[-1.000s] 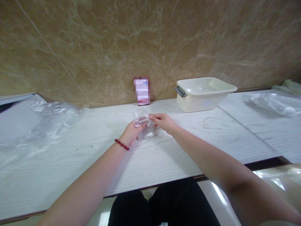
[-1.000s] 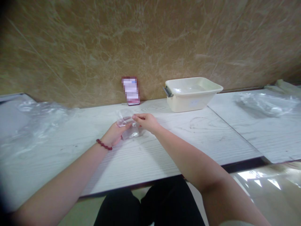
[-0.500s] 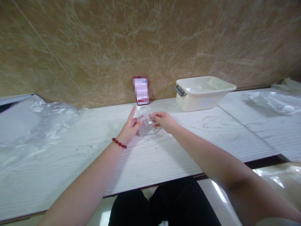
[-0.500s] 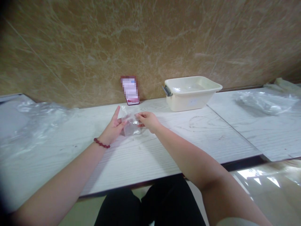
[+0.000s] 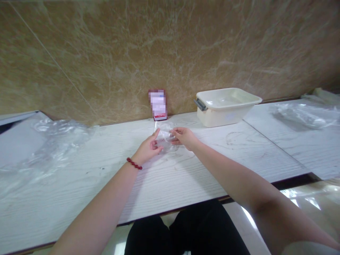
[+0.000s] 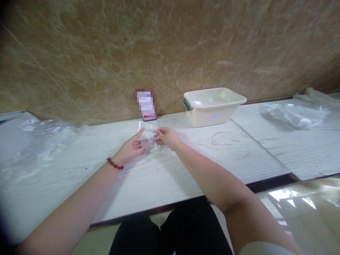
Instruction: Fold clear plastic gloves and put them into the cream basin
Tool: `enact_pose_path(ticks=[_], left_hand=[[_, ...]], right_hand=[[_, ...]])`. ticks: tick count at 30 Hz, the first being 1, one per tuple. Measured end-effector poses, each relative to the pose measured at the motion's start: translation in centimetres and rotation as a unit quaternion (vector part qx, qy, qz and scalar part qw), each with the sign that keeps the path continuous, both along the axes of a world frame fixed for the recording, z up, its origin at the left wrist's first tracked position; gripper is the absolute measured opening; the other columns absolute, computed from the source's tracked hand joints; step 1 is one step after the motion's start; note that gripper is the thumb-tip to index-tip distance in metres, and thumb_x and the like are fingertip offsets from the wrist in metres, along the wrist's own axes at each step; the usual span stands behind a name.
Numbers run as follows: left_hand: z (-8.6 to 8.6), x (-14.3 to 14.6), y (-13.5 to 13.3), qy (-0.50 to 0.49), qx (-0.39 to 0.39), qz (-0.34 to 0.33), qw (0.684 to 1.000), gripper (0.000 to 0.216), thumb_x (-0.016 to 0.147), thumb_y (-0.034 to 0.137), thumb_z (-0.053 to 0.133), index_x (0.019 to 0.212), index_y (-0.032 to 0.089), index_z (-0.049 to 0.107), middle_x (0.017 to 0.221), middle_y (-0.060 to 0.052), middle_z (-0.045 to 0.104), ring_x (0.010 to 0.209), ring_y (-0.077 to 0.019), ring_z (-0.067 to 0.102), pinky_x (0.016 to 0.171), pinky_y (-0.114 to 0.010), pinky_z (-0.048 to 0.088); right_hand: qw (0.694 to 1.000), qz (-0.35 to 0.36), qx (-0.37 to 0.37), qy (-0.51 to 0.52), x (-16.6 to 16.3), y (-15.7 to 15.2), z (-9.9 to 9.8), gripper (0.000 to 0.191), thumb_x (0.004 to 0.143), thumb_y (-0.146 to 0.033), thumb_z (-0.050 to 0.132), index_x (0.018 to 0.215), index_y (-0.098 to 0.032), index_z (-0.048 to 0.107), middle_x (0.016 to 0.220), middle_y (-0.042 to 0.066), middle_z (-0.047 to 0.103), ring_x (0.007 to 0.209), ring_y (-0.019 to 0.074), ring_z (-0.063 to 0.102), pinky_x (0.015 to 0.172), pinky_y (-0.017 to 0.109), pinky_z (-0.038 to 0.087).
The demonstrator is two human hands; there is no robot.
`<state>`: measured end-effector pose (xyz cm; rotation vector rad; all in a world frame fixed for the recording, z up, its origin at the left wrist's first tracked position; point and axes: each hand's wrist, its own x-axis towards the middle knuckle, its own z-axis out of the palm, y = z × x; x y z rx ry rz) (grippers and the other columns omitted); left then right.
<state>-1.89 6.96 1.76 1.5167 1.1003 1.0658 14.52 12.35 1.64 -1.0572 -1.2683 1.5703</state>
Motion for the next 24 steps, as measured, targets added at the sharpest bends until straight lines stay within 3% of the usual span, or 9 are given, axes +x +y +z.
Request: enact_pose_path(ticks=[4,9,16,20,24], left_hand=[[-0.2,-0.2,0.2,0.006,0.019,-0.008,1.0,0.089,0.056,0.011,0.064,0.128,0.032,0.017,0.135,-0.008,0.022,0.1,-0.0197,0.049,0.068,-0.026,0.049],[-0.1,-0.3,0.2,-0.038,-0.004,-0.028,0.999,0.096,0.054,0.007,0.065,0.129,0.034,0.01,0.135,-0.007,0.022,0.109,-0.0229,0.041,0.066,-0.024,0.049],[-0.4,-0.9,1.1,-0.102,-0.055,-0.047,0.992,0.1,0.055,0.008,0.066,0.127,0.042,0.005,0.138,-0.006,0.014,0.106,-0.0203,0.044,0.08,-0.036,0.044],[-0.2,-1.2,1.2,-0.135,-0.069,-0.069,0.986,0.097,0.06,0.011,0.064,0.126,0.043,0.001,0.138,-0.007,0.012,0.11,-0.0206,0.041,0.085,-0.039,0.04],[-0.3,-1.3,1.2,-0.15,-0.075,-0.076,0.983,0.097,0.061,0.012,0.064,0.126,0.044,0.0,0.138,-0.006,0.01,0.112,-0.02,0.039,0.085,-0.039,0.039]], right_hand=[[1.0,-0.003,0.011,-0.007,0.3,0.4,-0.3,0.011,0.07,-0.028,0.057,0.072,-0.017,0.054,0.061,-0.004,0.052,0.047,0.0041,0.052,0.049,0.021,0.051],[0.999,-0.03,0.012,-0.021,0.7,0.8,-0.3,0.016,0.068,-0.03,0.059,0.075,-0.017,0.054,0.064,-0.003,0.055,0.048,0.0046,0.053,0.048,0.019,0.051],[0.994,-0.07,0.059,-0.056,1.3,1.1,0.4,0.019,0.067,-0.033,0.058,0.078,-0.018,0.056,0.063,-0.004,0.055,0.048,0.0046,0.054,0.047,0.019,0.05],[0.99,-0.088,0.089,-0.068,2.6,1.5,2.3,0.019,0.068,-0.034,0.056,0.079,-0.018,0.056,0.065,-0.003,0.056,0.052,0.006,0.056,0.048,0.019,0.051],[0.982,-0.121,0.109,-0.092,5.4,2.2,6.5,0.015,0.069,-0.03,0.056,0.078,-0.017,0.056,0.064,-0.002,0.056,0.051,0.0068,0.057,0.047,0.019,0.051]])
